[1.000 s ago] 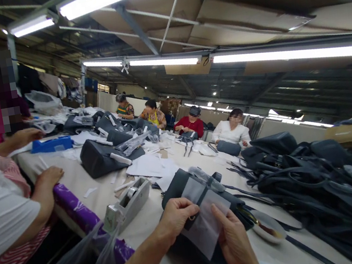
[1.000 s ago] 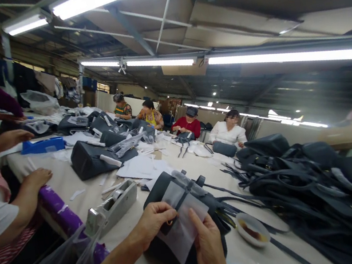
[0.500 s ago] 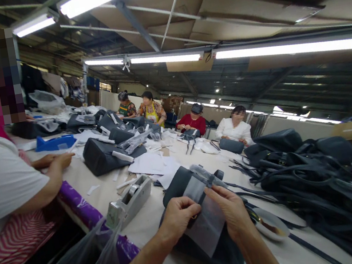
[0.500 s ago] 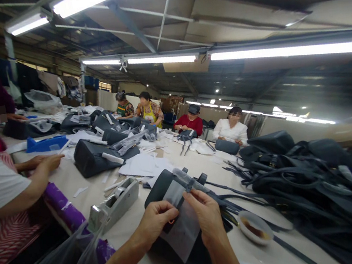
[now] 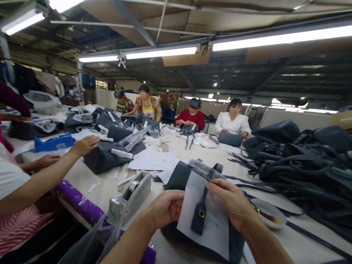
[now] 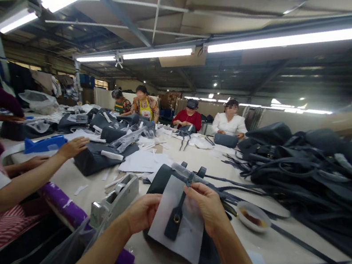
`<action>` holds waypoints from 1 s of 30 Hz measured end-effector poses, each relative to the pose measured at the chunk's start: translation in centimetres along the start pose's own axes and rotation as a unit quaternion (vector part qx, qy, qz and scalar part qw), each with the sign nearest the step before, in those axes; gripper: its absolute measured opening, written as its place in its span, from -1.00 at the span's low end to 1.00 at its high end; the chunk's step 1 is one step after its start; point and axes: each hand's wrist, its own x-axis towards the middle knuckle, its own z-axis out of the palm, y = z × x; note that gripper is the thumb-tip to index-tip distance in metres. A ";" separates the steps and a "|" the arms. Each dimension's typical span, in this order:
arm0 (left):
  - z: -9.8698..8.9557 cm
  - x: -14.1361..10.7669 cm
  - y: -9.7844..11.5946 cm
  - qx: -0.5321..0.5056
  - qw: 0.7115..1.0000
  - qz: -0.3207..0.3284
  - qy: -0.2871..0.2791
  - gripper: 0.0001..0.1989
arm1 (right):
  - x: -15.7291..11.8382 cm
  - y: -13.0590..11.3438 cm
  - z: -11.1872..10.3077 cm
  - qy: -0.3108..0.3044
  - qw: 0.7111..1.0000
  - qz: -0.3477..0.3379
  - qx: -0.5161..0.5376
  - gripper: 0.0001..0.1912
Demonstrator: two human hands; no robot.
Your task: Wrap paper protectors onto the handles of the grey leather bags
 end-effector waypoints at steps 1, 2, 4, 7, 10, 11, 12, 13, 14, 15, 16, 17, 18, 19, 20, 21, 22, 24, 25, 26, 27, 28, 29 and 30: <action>0.3 0.2 0.1 0.019 1.000 0.005 0.003 -0.76 | -0.1 -0.1 0.0 0.002 1.000 0.000 -0.006 -0.58; 0.6 0.4 0.2 0.039 0.999 0.014 0.009 -0.76 | -0.2 -0.1 0.0 0.002 1.000 -0.001 -0.011 -0.58; 1.4 0.7 0.4 0.070 0.997 0.027 0.024 -0.74 | -0.4 -0.2 0.0 0.003 1.000 -0.002 -0.023 -0.59; 2.3 1.2 0.6 0.115 0.992 0.027 0.034 -0.67 | -0.6 -0.4 0.1 0.009 0.999 -0.005 -0.038 -0.58; 2.4 1.8 0.8 0.161 0.986 0.019 0.033 -0.63 | -0.6 -0.6 0.2 0.015 0.999 -0.009 -0.050 -0.58; 2.5 1.9 0.9 0.172 0.984 0.017 0.028 -0.62 | -0.7 -0.6 0.2 0.015 0.998 -0.011 -0.053 -0.58; 2.6 2.0 0.9 0.181 0.983 0.019 0.020 -0.61 | -0.7 -0.7 0.2 0.015 0.998 -0.013 -0.057 -0.59; 2.7 2.1 1.0 0.187 0.982 0.021 0.011 -0.60 | -0.8 -0.7 0.2 0.015 0.998 -0.016 -0.060 -0.59; 2.9 2.1 1.0 0.194 0.981 0.026 0.002 -0.58 | -0.9 -0.8 0.2 0.016 0.998 -0.017 -0.063 -0.60; 3.1 2.2 1.0 0.203 0.979 0.033 -0.003 -0.57 | -1.0 -0.9 0.3 0.017 0.998 -0.017 -0.065 -0.60; 3.4 2.2 1.0 0.215 0.976 0.040 -0.002 -0.57 | -1.0 -0.9 0.3 0.017 0.997 -0.016 -0.068 -0.61; 3.7 2.2 0.9 0.230 0.972 0.047 0.004 -0.57 | -1.1 -1.0 0.3 0.018 0.997 -0.014 -0.071 -0.61; 4.0 2.2 0.9 0.248 0.967 0.056 0.014 -0.58 | -1.1 -1.0 0.3 0.018 0.997 -0.013 -0.075 -0.61; 4.4 2.1 0.9 0.264 0.962 0.065 0.027 -0.59 | -1.1 -1.0 0.3 0.018 0.997 -0.013 -0.079 -0.60; 4.7 2.1 0.8 0.278 0.957 0.073 0.037 -0.61 | -1.0 -1.0 0.3 0.018 0.997 -0.014 -0.080 -0.60; 5.0 2.1 0.8 0.286 0.954 0.082 0.044 -0.64 | -0.9 -0.9 0.1 0.017 0.997 -0.017 -0.078 -0.59; 5.2 2.1 0.8 0.289 0.952 0.092 0.049 -0.67 | -0.8 -0.8 -0.1 0.017 0.997 -0.021 -0.071 -0.57; 5.7 2.1 0.8 0.279 0.952 0.106 0.064 -0.74 | -1.0 -0.6 -0.7 0.028 0.997 -0.035 -0.059 -0.50; 5.8 2.1 0.8 0.266 0.955 0.106 0.072 -0.77 | -1.3 -0.4 -1.2 0.050 0.995 -0.051 -0.065 -0.47; 6.0 2.1 0.8 0.248 0.960 0.102 0.081 -0.78 | -1.9 -0.1 -1.6 0.085 0.990 -0.077 -0.085 -0.45; 6.1 2.2 0.7 0.225 0.966 0.095 0.089 -0.79 | -2.7 0.3 -2.0 0.133 0.978 -0.110 -0.119 -0.45; 6.2 2.3 0.6 0.201 0.971 0.087 0.096 -0.79 | -3.7 0.7 -2.2 0.185 0.959 -0.142 -0.162 -0.46; 6.3 2.4 0.5 0.178 0.975 0.082 0.101 -0.78 | -5.0 1.3 -2.4 0.230 0.935 -0.170 -0.209 -0.47; 6.4 2.5 0.2 0.160 0.978 0.080 0.105 -0.76 | -6.3 2.1 -2.4 0.261 0.912 -0.193 -0.252 -0.47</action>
